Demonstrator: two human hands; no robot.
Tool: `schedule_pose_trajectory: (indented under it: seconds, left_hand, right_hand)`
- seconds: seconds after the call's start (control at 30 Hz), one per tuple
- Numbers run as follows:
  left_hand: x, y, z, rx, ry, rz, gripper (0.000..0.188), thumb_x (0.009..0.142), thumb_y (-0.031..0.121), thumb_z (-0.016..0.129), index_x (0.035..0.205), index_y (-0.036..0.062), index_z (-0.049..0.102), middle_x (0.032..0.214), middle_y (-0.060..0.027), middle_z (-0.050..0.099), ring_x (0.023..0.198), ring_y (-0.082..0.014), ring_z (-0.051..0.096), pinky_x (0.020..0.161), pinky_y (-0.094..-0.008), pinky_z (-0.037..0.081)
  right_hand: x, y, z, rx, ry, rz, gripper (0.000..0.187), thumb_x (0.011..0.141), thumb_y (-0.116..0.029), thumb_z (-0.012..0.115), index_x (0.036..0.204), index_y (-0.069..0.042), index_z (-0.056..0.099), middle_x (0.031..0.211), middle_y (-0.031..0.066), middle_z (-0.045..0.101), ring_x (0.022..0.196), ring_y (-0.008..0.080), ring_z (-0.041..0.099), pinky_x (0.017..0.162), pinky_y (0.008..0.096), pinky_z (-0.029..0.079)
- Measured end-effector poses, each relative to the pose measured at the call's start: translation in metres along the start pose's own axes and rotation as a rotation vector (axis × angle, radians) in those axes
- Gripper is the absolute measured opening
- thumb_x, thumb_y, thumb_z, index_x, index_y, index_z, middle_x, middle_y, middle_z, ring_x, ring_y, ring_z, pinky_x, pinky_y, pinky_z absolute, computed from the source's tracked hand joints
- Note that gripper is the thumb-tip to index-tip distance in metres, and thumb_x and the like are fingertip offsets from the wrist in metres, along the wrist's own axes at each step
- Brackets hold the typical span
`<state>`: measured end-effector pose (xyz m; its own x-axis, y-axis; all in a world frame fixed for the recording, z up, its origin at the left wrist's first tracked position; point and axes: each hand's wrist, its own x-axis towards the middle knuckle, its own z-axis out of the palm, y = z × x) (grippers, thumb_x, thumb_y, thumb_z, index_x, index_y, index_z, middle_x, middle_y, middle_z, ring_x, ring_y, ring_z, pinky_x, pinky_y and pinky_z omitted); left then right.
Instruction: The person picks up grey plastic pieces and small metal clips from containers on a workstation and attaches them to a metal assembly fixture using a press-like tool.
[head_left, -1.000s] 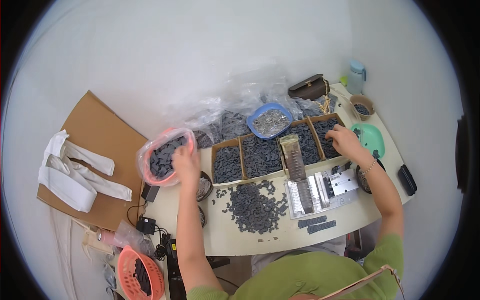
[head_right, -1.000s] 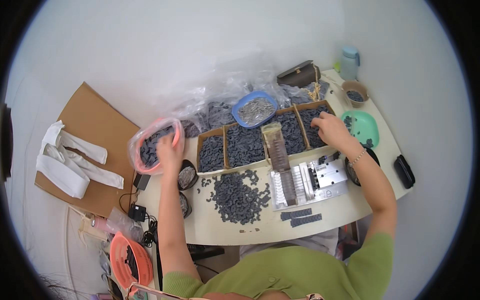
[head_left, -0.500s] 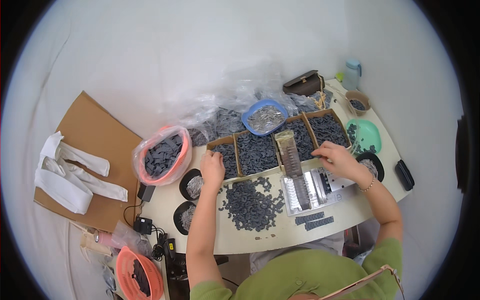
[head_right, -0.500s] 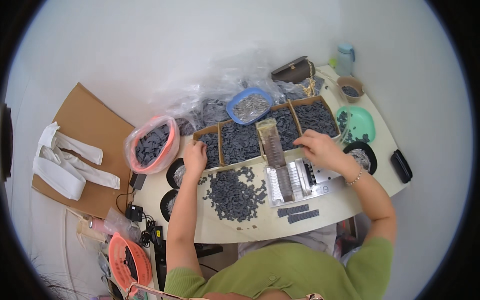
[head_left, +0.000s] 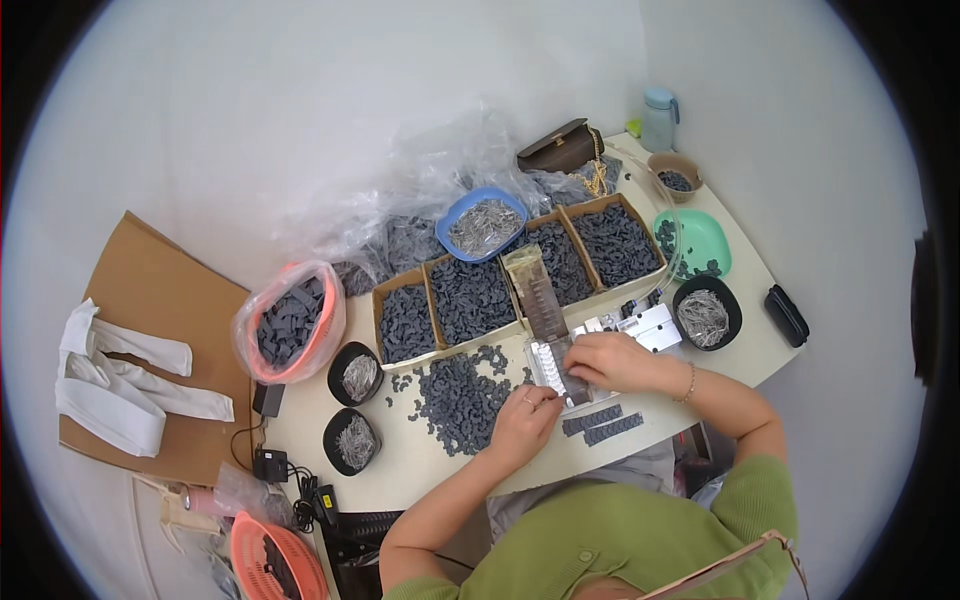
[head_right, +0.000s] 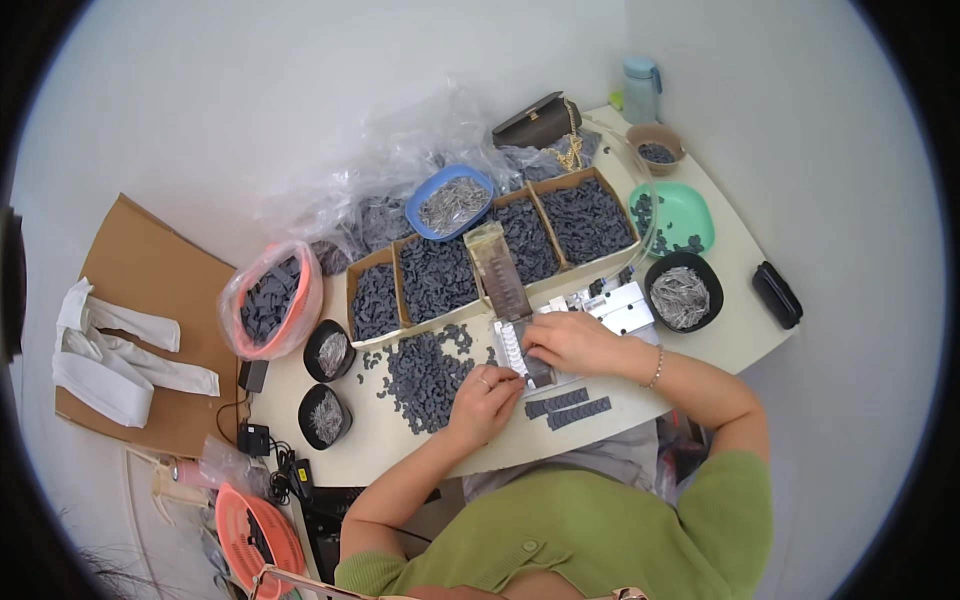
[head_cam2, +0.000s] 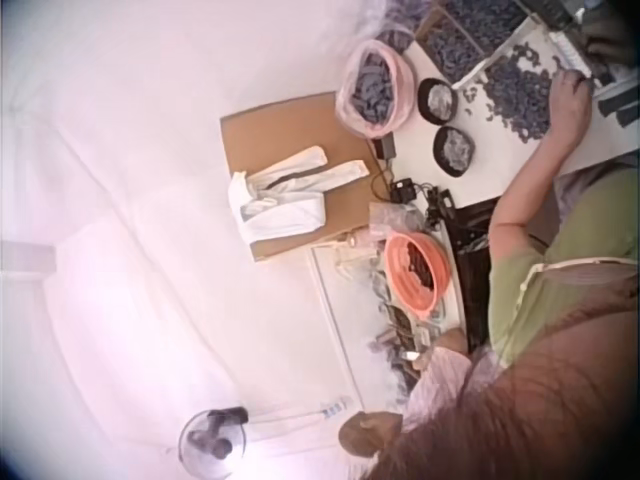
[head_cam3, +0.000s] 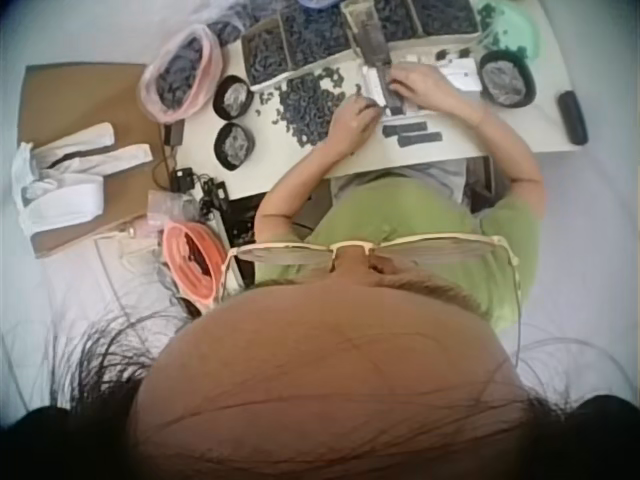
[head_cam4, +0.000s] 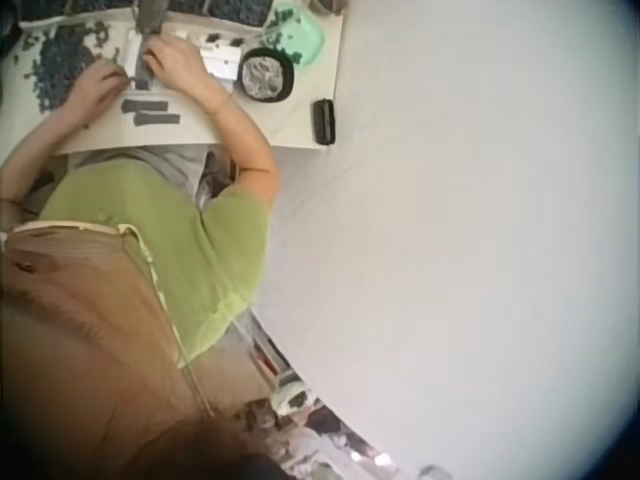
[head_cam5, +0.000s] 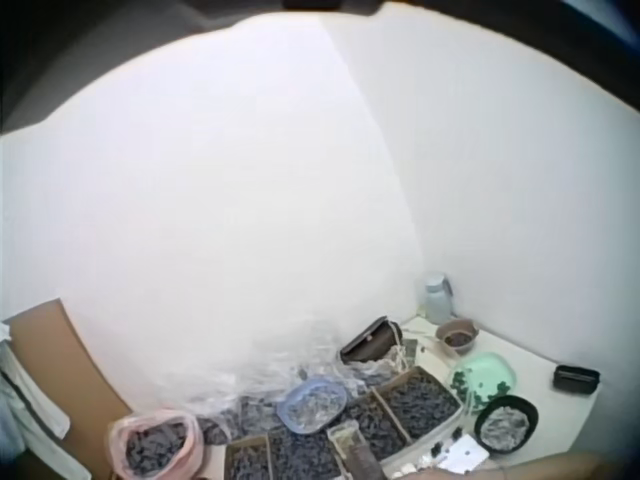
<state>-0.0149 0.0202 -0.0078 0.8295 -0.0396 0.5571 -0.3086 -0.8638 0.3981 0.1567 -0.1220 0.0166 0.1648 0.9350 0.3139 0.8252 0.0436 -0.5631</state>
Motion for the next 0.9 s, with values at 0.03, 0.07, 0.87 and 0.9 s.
schedule_pose_trajectory:
  seconds: [0.03, 0.07, 0.87, 0.9]
  left_hand:
    - [0.000, 0.000, -0.001, 0.001, -0.005, -0.020, 0.012, 0.073, 0.002, 0.071, 0.084, 0.0027, 0.067, 0.085, -0.0067, 0.061, 0.078, -0.0247, 0.057, 0.068, -0.0340, 0.048]
    - [0.001, 0.000, -0.001, 0.002, -0.011, -0.040, 0.012, 0.073, 0.001, 0.071, 0.084, 0.0028, 0.068, 0.084, -0.0067, 0.061, 0.078, -0.0247, 0.057, 0.069, -0.0338, 0.047]
    - [0.006, -0.019, -0.032, 0.248, -0.350, 0.496, 0.041, 0.074, 0.007, 0.056, 0.112, -0.0098, 0.058, 0.102, -0.0127, 0.056, 0.094, -0.0252, 0.057, 0.082, -0.0330, 0.050]
    - [0.004, -0.018, -0.031, 0.246, -0.338, 0.490, 0.040, 0.075, 0.008, 0.056, 0.111, -0.0096, 0.058, 0.102, -0.0126, 0.056, 0.095, -0.0251, 0.056, 0.082, -0.0327, 0.049]
  right_hand:
    - [-0.001, -0.001, 0.004, -0.010, 0.011, -0.023, 0.011, 0.083, -0.017, 0.064, 0.087, -0.008, 0.061, 0.084, 0.0086, 0.059, 0.083, 0.0293, 0.060, 0.071, 0.0397, 0.048]
    - [-0.002, -0.001, 0.009, -0.019, 0.021, -0.047, 0.010, 0.083, -0.017, 0.064, 0.087, -0.008, 0.061, 0.084, 0.0086, 0.058, 0.082, 0.0292, 0.060, 0.071, 0.0395, 0.048]
    - [-0.017, -0.021, 0.035, -0.433, 0.160, -0.281, 0.015, 0.070, -0.012, 0.061, 0.082, -0.005, 0.061, 0.078, 0.0043, 0.054, 0.074, 0.0208, 0.055, 0.066, 0.0317, 0.045]
    - [-0.017, -0.020, 0.036, -0.428, 0.164, -0.276, 0.015, 0.070, -0.012, 0.061, 0.083, -0.005, 0.061, 0.078, 0.0040, 0.054, 0.074, 0.0205, 0.055, 0.066, 0.0316, 0.045]
